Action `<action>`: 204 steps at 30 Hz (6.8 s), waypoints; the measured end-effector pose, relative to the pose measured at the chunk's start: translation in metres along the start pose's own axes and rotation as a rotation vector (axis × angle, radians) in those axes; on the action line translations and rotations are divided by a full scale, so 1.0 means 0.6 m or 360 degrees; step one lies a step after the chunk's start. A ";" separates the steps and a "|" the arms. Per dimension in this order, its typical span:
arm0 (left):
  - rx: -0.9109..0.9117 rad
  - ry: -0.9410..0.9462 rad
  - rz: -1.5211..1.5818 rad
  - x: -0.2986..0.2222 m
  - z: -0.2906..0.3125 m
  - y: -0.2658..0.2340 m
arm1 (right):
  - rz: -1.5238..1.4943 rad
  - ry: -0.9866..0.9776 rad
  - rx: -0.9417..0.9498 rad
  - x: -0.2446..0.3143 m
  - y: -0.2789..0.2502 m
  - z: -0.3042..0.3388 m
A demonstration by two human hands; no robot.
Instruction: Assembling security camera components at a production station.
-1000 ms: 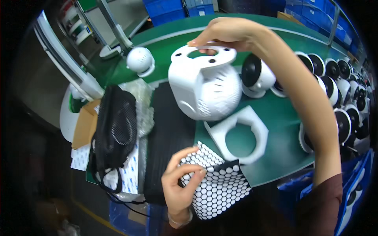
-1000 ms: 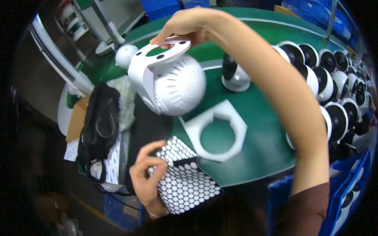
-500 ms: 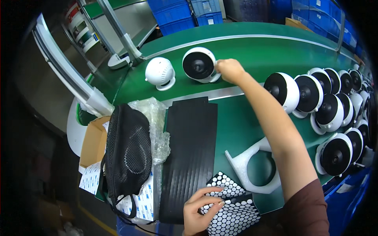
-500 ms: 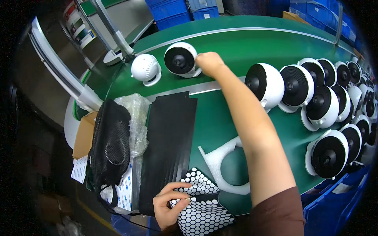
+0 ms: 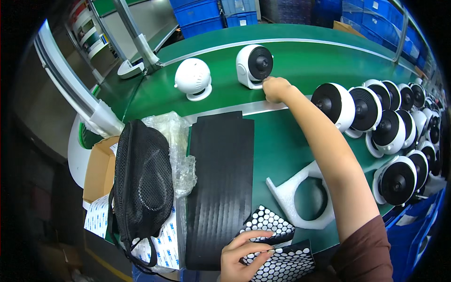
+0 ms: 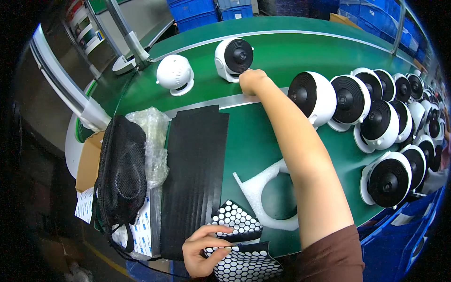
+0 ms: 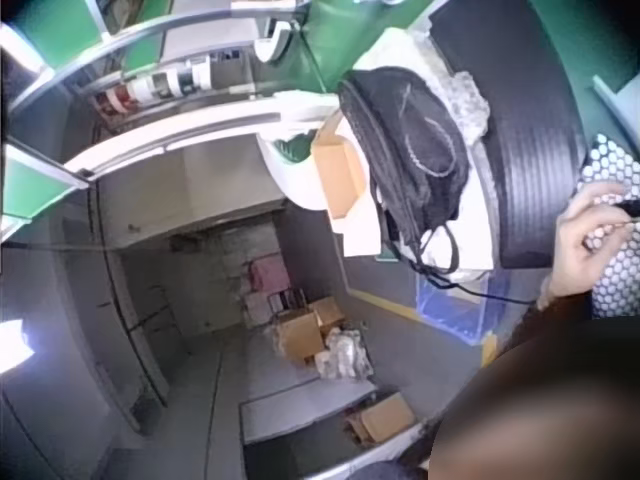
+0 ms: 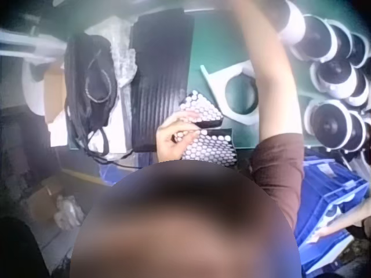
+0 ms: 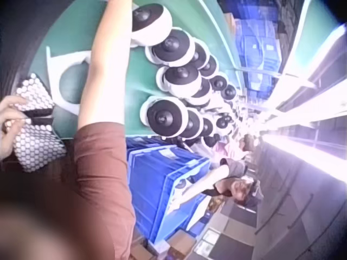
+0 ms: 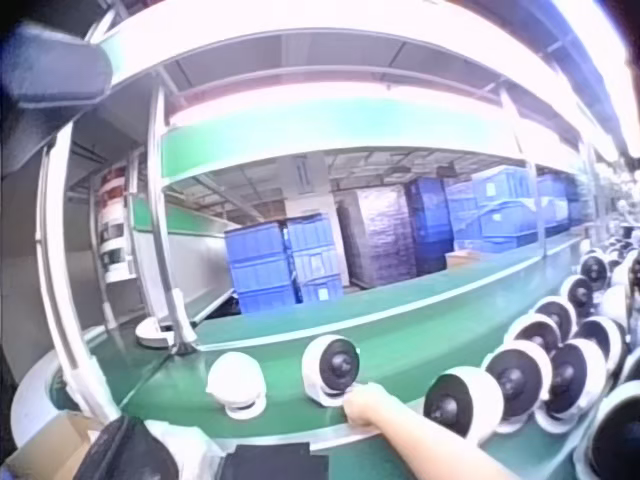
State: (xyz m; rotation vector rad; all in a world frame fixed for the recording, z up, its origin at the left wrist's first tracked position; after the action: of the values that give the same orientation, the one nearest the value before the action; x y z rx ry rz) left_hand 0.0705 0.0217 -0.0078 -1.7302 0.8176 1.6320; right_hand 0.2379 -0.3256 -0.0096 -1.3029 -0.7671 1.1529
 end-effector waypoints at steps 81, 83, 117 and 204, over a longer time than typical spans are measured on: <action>0.0320 0.0893 -0.1056 -0.091 0.037 0.136 | -0.1850 -0.0454 -0.0578 0.091 -0.003 0.676; 0.0330 0.0852 -0.1017 -0.090 0.033 0.139 | -0.1571 -0.0488 -0.0763 0.093 -0.010 0.679; 0.0055 0.0790 -0.0635 -0.021 -0.007 0.110 | -0.1224 -0.0248 -0.0849 0.134 -0.036 0.589; 0.0274 0.0501 -0.0512 -0.074 0.033 0.108 | -0.1881 -0.0609 -0.0603 0.099 -0.005 0.659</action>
State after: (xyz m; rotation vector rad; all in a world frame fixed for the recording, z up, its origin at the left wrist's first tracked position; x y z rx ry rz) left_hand 0.0050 -0.0018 0.0339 -1.9047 0.7489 1.0649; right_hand -0.1121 -0.1416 0.0476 -0.6509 -1.7757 0.2680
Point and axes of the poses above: each hand's wrist, its own z-axis away from the middle knuckle, its own y-axis out of the palm, x = y × z, the point moved 3 cm from there along -z, towards the middle knuckle, and after that the axes turned 10 degrees about x, right-handed, at the moved point
